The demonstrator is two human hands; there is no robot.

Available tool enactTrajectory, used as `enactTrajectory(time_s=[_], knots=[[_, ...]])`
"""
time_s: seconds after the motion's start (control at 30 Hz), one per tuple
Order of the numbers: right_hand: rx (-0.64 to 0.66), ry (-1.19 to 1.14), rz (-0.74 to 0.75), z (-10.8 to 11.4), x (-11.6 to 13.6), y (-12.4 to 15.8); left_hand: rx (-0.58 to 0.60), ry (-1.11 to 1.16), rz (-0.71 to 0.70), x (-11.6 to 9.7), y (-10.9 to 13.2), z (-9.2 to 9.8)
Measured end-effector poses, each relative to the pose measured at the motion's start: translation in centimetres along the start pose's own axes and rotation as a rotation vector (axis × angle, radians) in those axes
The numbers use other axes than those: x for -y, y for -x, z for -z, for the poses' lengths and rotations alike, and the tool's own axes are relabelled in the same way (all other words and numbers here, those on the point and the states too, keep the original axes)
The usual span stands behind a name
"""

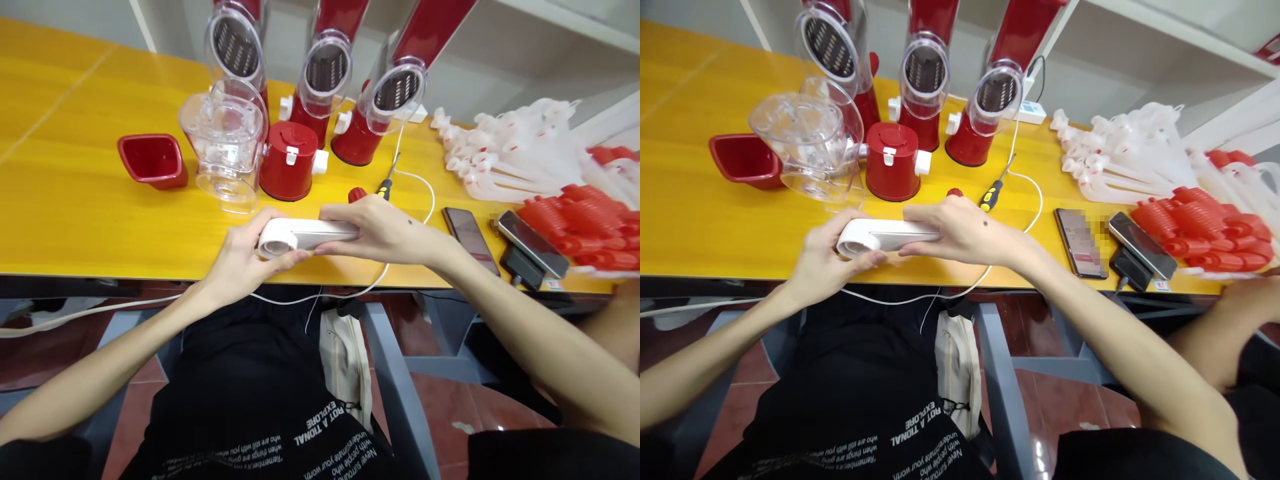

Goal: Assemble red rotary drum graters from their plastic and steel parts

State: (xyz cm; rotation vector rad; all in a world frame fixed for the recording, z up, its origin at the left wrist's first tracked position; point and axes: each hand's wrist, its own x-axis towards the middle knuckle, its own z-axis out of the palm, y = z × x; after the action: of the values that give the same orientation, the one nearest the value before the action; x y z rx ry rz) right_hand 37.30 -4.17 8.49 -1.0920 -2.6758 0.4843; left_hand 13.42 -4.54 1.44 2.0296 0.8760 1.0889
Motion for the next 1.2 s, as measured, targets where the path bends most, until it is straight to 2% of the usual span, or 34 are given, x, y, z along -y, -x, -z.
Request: enactTrajectory(time_s=[0.2, 0.53, 0.67, 0.77, 0.9, 1.2], knots=[[0.079, 0.109, 0.0, 0.2, 0.4, 1.4, -0.045, -0.114, -0.13, 0.9, 0.5, 0.5], [-0.081, 0.22, 0.119, -1.2, -1.0, 1.7, -0.029, -0.207, -0.21, 1.2, 0.8, 0.8], [-0.126, 0.342, 0.162, -1.6, -0.4, 2.0, 0.026, -0.296, -0.169, 0.2, 0.5, 1.2], [-0.194, 0.448, 0.223, -1.8, 0.0, 2.2, 0.117, -0.436, -0.121, -1.2, 0.2, 1.3], [-0.213, 0.529, 0.262, -1.9, 0.5, 2.1, 0.225, -0.62, -0.164, -2.5, -0.1, 1.0], [-0.214, 0.496, 0.265, -1.9, 0.5, 1.5, 0.173, -0.68, -0.208, -2.5, -0.2, 0.6]])
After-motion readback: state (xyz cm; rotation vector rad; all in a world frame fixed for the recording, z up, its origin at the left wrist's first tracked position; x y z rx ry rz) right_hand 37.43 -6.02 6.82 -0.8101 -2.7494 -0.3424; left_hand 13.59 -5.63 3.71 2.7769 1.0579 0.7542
